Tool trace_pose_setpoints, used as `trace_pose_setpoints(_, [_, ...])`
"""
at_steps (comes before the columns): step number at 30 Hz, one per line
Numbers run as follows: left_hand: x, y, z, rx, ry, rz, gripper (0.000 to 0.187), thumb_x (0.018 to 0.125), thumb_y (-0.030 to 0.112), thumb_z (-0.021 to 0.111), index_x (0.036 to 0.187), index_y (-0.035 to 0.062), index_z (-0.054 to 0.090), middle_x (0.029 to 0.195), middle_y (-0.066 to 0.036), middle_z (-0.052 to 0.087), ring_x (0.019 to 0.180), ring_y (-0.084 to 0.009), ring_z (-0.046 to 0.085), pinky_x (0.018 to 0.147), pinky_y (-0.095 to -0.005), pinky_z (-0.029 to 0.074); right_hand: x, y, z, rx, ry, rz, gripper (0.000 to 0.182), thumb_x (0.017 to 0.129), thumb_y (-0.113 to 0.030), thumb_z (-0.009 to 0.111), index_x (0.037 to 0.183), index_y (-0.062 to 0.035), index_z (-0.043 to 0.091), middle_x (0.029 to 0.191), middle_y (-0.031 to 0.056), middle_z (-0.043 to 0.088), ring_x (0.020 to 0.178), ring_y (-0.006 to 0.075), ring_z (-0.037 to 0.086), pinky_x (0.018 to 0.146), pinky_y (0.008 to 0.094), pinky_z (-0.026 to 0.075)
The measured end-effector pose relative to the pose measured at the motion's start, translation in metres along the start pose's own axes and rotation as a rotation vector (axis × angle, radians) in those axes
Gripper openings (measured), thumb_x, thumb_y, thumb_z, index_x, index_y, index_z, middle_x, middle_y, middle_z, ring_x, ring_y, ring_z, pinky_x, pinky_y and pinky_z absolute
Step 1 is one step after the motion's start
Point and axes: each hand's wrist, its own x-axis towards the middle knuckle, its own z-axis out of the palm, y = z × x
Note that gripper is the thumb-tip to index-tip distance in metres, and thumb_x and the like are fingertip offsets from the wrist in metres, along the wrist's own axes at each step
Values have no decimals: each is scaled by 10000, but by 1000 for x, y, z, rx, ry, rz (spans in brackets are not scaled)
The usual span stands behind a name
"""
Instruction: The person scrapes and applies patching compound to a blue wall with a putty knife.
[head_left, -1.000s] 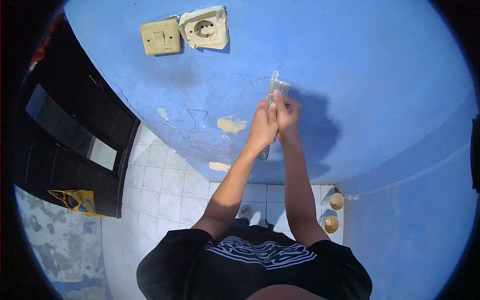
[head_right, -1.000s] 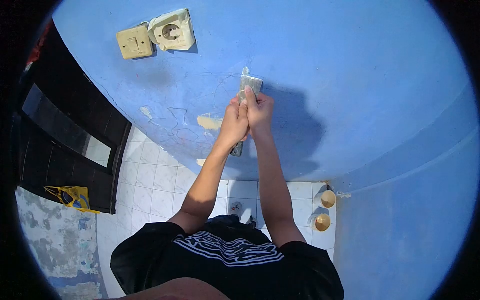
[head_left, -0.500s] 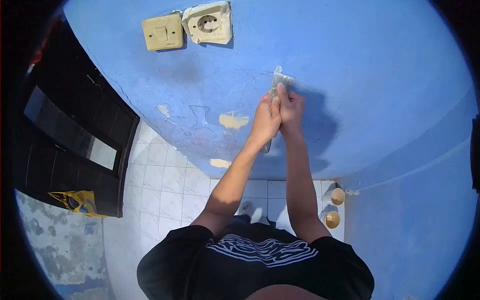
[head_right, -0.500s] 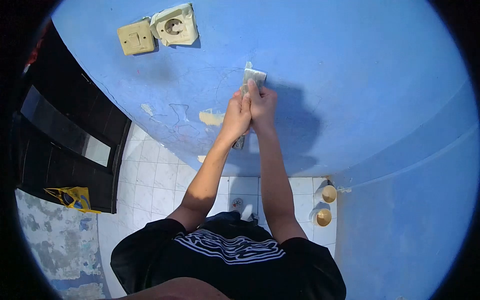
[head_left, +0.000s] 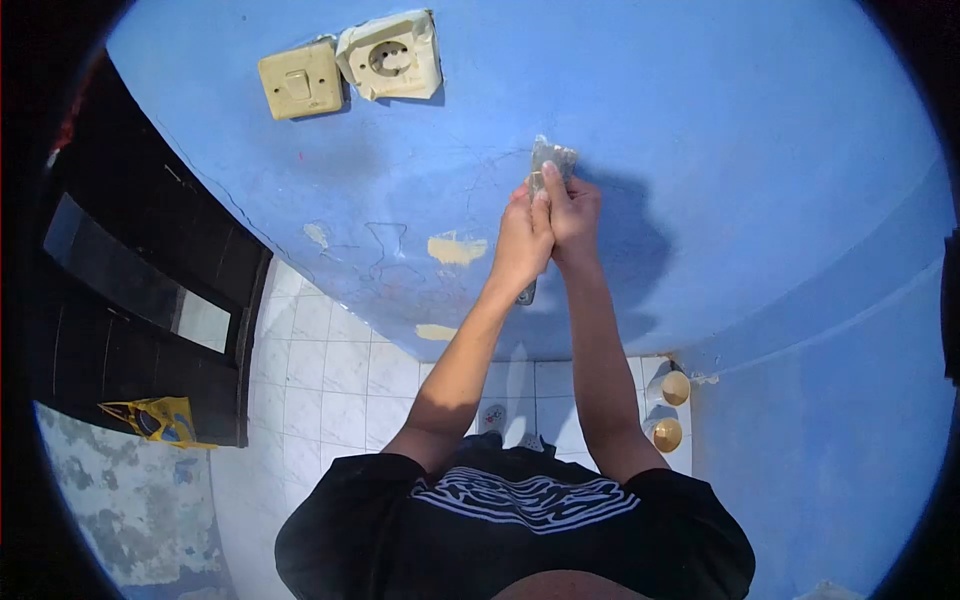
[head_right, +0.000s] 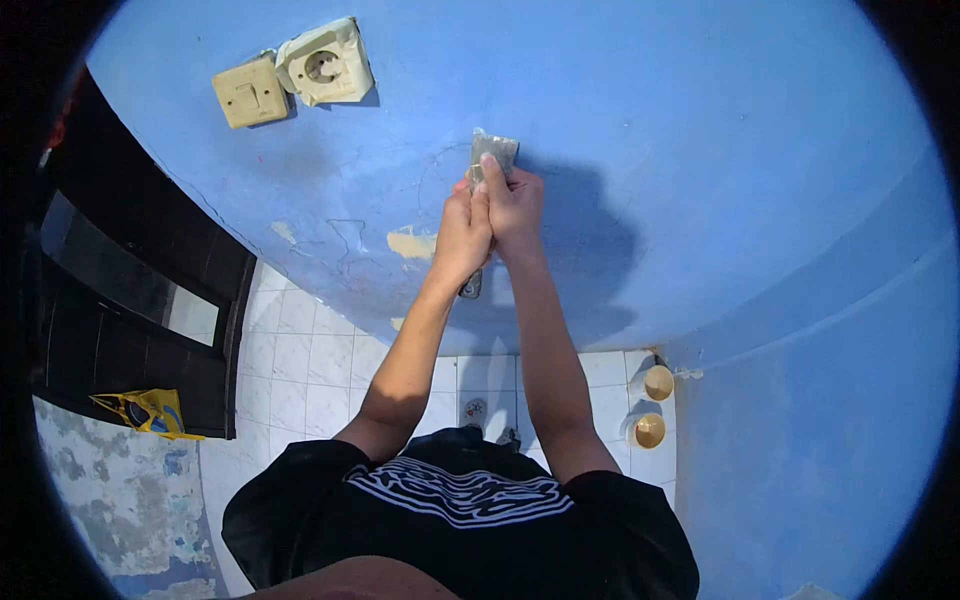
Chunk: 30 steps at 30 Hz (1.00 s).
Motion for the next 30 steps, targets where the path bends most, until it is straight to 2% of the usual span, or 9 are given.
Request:
trace_pose_setpoints(2, [-13,-3,0,-11,9,-142,344,1023,165,366,1008,-99,586,871,-221,659,728,-341,649,730,-428,506,-7,17,-6,-8,-27,-14,364,970,-263,616,790,44,692,716,112,689,597,129,619,547,269,488])
trace_pose_setpoints(3, [-11,3,-2,-12,11,-140,344,1023,165,366,1008,-99,586,871,-221,659,728,-341,649,730,-428,506,-7,22,-5,6,-7,-10,380,972,-268,609,775,47,691,696,109,689,579,130,620,534,273,491])
trace_pose_setpoints(6, [-9,22,-5,-56,-58,-383,353,1028,167,360,971,-100,582,849,-203,652,649,-326,628,719,-431,502,-6,1,-1,-28,1,-5,398,975,-273,600,757,48,689,677,102,690,568,129,623,525,280,496])
trace_pose_setpoints(8, [-4,18,-1,-152,-10,-180,388,1059,220,353,846,-30,559,539,-29,489,362,-106,442,327,-278,350,-4,-6,1,-71,-5,-15,400,975,-274,598,753,46,689,678,99,689,574,127,625,528,282,498])
trace_pose_setpoints(14, [-10,-13,1,-34,64,42,380,1062,222,347,866,-29,554,525,-26,486,369,-106,452,327,-277,348,-8,15,2,19,8,-34,410,973,-281,601,741,47,685,664,96,682,574,107,611,516,282,487])
trace_pose_setpoints(20, [13,35,-9,-127,-19,-54,346,1059,212,342,972,-43,559,574,-45,513,391,-105,471,332,-284,364,14,-14,12,40,13,-62,410,962,-281,621,705,34,667,620,45,637,554,72,544,488,285,422])
trace_pose_setpoints(23, [-10,-9,-6,14,3,-5,347,1059,215,340,949,-39,550,588,-46,516,389,-104,466,334,-282,367,0,32,-7,-129,56,-125,405,961,-286,623,716,32,676,616,31,629,555,72,537,488,279,406])
trace_pose_setpoints(25, [-12,-1,-3,-47,34,-27,347,1059,219,339,914,-23,540,576,-34,507,382,-104,458,331,-276,363,-8,34,-9,-55,51,18,407,963,-300,617,746,35,697,621,33,633,552,81,539,487,283,407])
trace_pose_setpoints(30, [-1,24,-5,-80,-47,-170,352,1060,229,350,895,-18,540,551,-26,484,373,-103,448,320,-270,355,-6,-2,3,-43,17,-81,402,964,-291,616,749,39,700,639,61,657,558,98,573,495,281,436])
